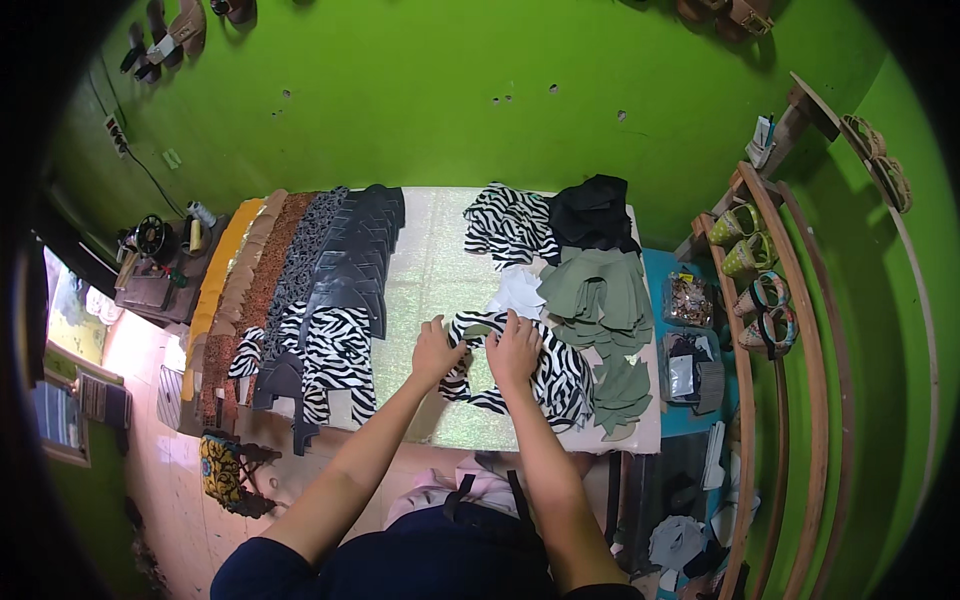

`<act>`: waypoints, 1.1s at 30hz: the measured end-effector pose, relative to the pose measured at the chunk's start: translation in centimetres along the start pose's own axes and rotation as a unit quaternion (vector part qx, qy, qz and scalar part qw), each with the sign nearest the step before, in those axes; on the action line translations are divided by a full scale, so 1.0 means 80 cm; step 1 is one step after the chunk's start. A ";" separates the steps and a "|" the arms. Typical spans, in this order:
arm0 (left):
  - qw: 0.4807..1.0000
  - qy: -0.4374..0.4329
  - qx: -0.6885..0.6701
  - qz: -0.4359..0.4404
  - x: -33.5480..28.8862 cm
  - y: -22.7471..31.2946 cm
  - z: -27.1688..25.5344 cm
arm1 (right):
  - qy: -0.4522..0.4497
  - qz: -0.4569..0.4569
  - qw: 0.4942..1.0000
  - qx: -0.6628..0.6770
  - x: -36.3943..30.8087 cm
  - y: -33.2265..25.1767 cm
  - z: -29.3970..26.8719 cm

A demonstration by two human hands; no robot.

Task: The recorder organizes and sorts pre-cut fabric pieces with different patterns on a table.

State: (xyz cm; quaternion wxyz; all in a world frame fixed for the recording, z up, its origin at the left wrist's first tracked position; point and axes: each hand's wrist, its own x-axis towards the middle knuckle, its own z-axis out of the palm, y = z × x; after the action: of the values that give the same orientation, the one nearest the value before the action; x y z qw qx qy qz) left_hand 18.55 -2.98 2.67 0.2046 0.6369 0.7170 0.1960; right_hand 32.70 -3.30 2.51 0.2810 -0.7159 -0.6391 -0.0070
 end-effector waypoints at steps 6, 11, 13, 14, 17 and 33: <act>0.991 -0.099 -0.091 -0.020 -0.017 -0.031 -0.050 | -0.041 -0.007 0.998 0.053 -0.027 -0.040 -0.002; 0.999 0.009 -0.010 0.038 -0.061 -0.101 -0.051 | -0.146 -0.002 0.987 0.073 -0.078 -0.089 0.000; 0.999 -0.009 0.002 0.037 -0.079 -0.116 -0.052 | -0.161 0.002 0.985 0.065 -0.098 -0.095 0.002; 0.999 -0.026 0.012 0.036 -0.088 -0.120 -0.052 | -0.165 0.000 0.985 0.058 -0.109 -0.095 0.003; 0.996 -0.013 0.049 0.068 -0.110 -0.130 -0.043 | -0.170 -0.007 0.985 0.027 -0.135 -0.094 0.004; 0.981 -0.017 0.018 0.193 -0.132 -0.061 -0.006 | -0.267 -0.135 0.954 0.007 -0.110 0.035 -0.044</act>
State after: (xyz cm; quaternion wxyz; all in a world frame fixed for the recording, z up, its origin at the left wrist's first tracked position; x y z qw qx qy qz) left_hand 15.33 -14.05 0.93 0.1639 0.7704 0.5800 0.2080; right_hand 34.93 -12.82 1.11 0.1022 -0.5970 -0.7812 0.1510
